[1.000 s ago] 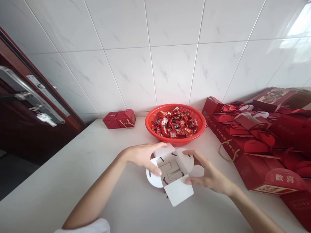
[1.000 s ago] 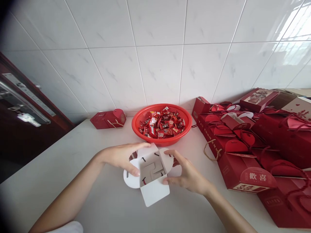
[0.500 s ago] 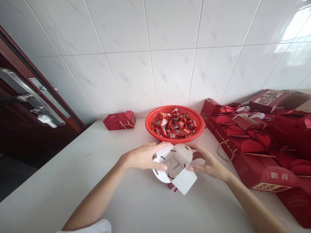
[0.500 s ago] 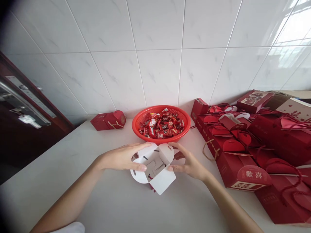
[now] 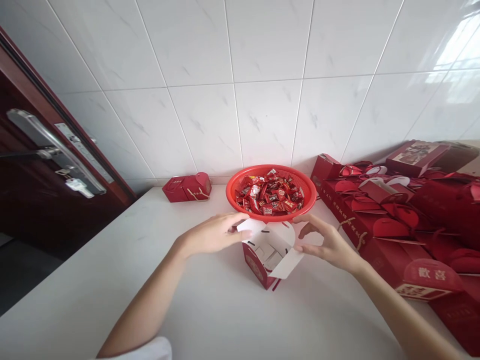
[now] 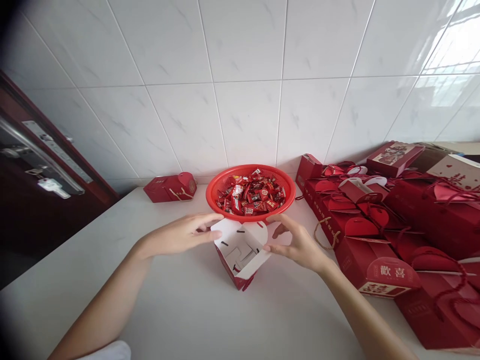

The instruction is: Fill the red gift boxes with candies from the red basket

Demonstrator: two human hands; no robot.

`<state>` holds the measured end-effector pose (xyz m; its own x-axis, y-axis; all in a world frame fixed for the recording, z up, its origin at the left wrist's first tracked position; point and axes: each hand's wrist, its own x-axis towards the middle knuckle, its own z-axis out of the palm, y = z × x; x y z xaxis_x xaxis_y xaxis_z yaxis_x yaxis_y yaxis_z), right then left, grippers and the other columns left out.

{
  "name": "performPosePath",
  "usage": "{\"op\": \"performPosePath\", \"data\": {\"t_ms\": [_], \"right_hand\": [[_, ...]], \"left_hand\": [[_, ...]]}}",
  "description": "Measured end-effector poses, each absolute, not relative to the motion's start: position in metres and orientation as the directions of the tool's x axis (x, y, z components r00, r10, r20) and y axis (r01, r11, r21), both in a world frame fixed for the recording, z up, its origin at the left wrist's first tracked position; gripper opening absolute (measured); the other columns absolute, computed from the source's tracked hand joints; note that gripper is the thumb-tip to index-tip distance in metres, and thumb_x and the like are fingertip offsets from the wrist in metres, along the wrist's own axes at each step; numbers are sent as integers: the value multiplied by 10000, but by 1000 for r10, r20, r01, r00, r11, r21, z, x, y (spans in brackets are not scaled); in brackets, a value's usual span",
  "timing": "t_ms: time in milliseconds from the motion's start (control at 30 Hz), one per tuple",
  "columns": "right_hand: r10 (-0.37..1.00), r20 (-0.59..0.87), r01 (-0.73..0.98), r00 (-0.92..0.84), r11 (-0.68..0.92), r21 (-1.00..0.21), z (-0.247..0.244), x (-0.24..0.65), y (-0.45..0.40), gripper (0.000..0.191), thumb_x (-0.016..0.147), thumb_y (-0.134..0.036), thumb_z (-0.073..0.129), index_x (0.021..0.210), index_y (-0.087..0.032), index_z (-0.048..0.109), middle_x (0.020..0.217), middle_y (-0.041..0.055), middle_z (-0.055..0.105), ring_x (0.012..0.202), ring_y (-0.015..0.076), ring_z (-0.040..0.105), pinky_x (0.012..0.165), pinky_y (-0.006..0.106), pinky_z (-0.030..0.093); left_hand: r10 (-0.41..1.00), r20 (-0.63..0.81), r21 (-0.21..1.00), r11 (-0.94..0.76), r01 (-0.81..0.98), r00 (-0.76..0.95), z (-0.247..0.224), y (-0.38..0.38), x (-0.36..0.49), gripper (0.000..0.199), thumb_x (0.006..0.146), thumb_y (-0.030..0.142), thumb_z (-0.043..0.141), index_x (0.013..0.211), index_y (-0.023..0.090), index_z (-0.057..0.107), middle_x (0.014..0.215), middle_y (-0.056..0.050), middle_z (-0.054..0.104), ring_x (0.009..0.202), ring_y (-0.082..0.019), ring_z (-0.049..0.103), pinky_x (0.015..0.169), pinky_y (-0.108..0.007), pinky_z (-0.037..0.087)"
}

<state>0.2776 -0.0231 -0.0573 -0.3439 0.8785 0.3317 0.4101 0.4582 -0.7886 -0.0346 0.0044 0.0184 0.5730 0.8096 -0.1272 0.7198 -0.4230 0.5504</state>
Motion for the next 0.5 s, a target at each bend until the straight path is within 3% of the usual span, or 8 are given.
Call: {"op": "performPosePath", "data": {"t_ms": [100, 267, 400, 500], "right_hand": [[880, 382, 418, -281, 471, -777, -48, 279, -17, 407, 840, -541, 721, 1077, -214, 674, 974, 64, 731, 757, 190, 670, 782, 367, 571], [905, 387, 357, -177, 425, -832, -32, 274, 9, 365, 834, -549, 692, 933, -198, 708, 870, 67, 743, 762, 206, 674, 733, 346, 560], [909, 415, 235, -33, 411, -881, -26, 265, 47, 359, 767, -543, 707, 834, -191, 715, 825, 69, 735, 713, 196, 662, 686, 332, 555], [909, 408, 215, 78, 385, -898, -29, 261, 78, 367, 735, -545, 689, 797, -184, 693, 727, 53, 705, 606, 170, 624, 627, 322, 542]], "left_hand": [[862, -126, 595, -330, 733, 490, 23, 15, -47, 475, 947, 609, 460, 1165, 238, 662, 1163, -46, 704, 1027, -237, 639, 852, -279, 470], [863, -207, 564, -279, 777, 461, 7, 45, -59, 359, 882, 517, 511, 770, 194, 619, 727, -10, 613, 677, -175, 562, 626, -264, 406], [785, -367, 597, -213, 773, 499, -23, 67, -56, 214, 761, 358, 576, 846, 190, 678, 770, -16, 659, 748, -194, 611, 667, -268, 460], [755, -388, 600, -229, 767, 529, -42, 77, -53, 276, 682, 274, 608, 927, 197, 712, 869, -33, 735, 835, -233, 661, 722, -288, 490]]}}
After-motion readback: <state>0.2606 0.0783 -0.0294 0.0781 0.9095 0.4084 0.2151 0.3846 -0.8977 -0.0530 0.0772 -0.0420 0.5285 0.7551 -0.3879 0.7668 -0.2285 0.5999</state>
